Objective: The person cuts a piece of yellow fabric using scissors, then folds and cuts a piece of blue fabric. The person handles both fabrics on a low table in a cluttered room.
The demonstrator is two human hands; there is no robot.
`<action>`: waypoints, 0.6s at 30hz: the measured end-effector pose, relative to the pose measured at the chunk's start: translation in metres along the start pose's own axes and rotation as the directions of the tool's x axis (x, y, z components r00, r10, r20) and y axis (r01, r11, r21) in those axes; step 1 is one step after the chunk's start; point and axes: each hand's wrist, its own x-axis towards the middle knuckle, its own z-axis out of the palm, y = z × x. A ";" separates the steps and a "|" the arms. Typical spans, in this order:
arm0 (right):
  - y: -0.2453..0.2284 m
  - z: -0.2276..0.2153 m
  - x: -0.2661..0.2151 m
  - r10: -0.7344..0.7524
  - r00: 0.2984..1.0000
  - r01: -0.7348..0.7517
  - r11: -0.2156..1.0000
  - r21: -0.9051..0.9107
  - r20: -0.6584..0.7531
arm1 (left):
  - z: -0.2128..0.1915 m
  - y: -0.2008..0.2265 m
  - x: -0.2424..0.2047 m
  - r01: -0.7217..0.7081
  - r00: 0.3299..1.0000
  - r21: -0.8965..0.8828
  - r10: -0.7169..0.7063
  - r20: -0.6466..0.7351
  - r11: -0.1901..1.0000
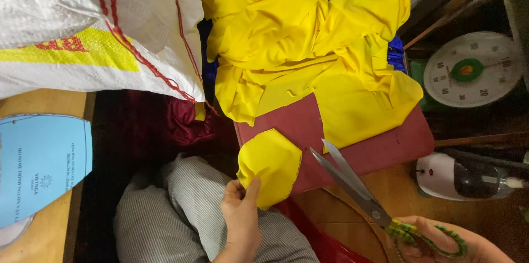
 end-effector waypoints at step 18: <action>-0.003 -0.018 0.014 0.085 0.996 -0.079 0.985 0.151 -0.034 | 0.001 0.001 0.020 -0.742 0.252 0.641 0.805 0.537 -0.195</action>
